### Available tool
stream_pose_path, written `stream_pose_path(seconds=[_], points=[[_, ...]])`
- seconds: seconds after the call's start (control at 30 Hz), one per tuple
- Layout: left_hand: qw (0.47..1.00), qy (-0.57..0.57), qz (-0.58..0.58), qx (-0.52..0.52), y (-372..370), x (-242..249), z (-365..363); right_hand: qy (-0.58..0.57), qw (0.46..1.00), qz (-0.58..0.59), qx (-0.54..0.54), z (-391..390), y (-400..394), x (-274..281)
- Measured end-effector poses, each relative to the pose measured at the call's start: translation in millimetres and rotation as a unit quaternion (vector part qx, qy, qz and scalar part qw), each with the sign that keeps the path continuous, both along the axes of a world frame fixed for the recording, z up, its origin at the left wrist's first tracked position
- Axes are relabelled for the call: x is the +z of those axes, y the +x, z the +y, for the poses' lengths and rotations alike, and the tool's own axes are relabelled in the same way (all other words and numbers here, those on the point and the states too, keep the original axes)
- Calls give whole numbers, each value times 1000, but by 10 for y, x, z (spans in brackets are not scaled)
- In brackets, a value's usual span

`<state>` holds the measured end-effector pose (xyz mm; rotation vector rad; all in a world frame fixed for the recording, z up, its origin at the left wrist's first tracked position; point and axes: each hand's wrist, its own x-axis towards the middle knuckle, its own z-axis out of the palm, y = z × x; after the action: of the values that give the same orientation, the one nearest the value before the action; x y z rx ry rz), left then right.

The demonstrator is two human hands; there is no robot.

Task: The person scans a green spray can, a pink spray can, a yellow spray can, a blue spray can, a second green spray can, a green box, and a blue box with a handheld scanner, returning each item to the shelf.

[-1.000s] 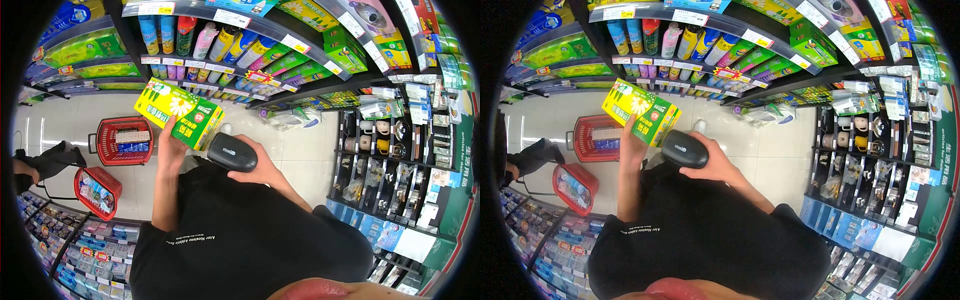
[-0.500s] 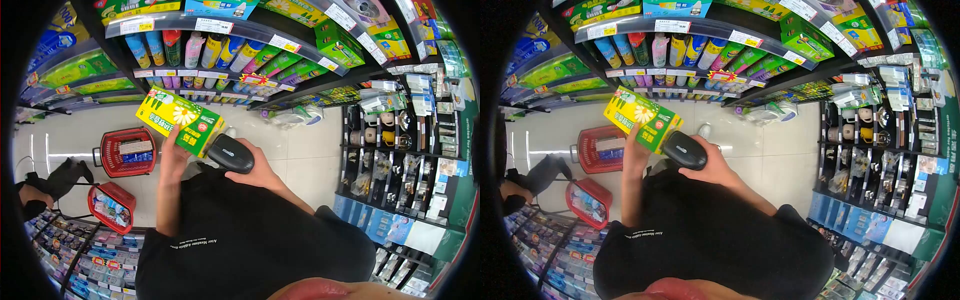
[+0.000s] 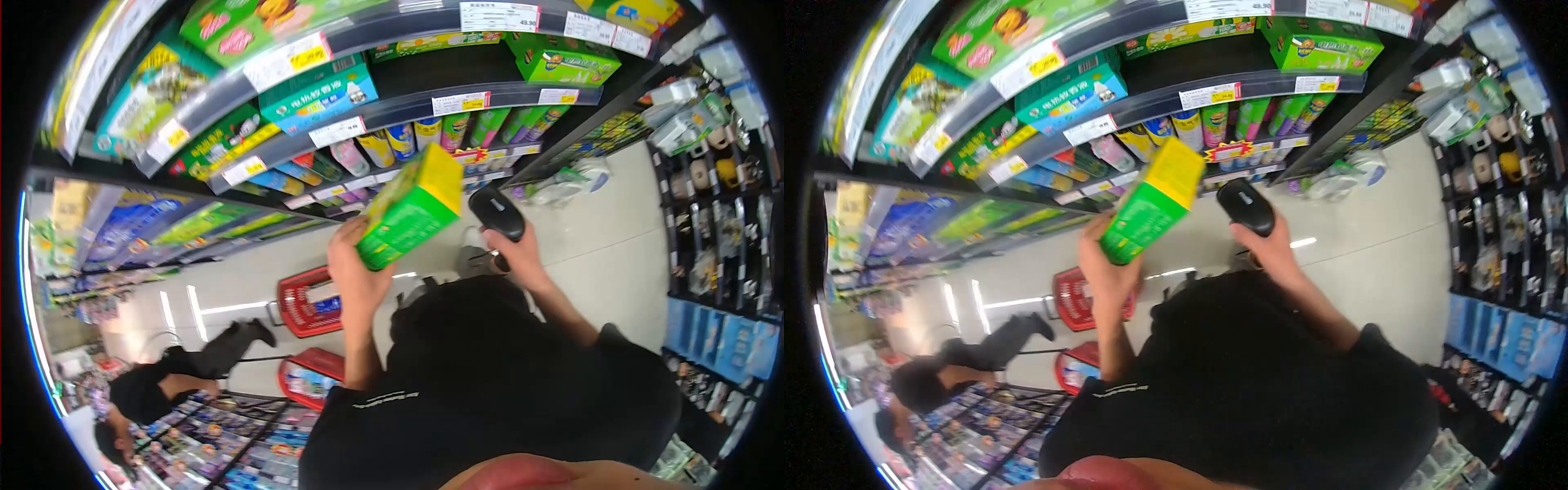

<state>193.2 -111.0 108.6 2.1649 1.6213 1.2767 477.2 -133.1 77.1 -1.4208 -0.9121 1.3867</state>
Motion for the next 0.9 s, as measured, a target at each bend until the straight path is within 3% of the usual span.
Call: stream_pose_path(seconds=[0.07, 0.27, 0.33, 0.47, 0.63, 0.9], points=[[998, 41, 5, -46, 187, 212, 189, -11, 999, 34, -26, 153, 37, 204], [981, 136, 49, -127, 660, 570, 820, 110, 982, 145, -48, 497, 236, 12], [973, 178, 95, -112, 807, 674, 1023, 98, 989, 114, 13, 568, 346, -28], [961, 200, 154, -109, 1056, 773, 1392, 138, 985, 100, 34, 680, 504, -146], [953, 233, 171, -92, 1342, 762, 1685, 98, 970, 213, 64, 650, 675, -231], [952, 110, 285, -17, 1421, 926, 1904, 126, 942, 286, 120, 871, 932, -235]])
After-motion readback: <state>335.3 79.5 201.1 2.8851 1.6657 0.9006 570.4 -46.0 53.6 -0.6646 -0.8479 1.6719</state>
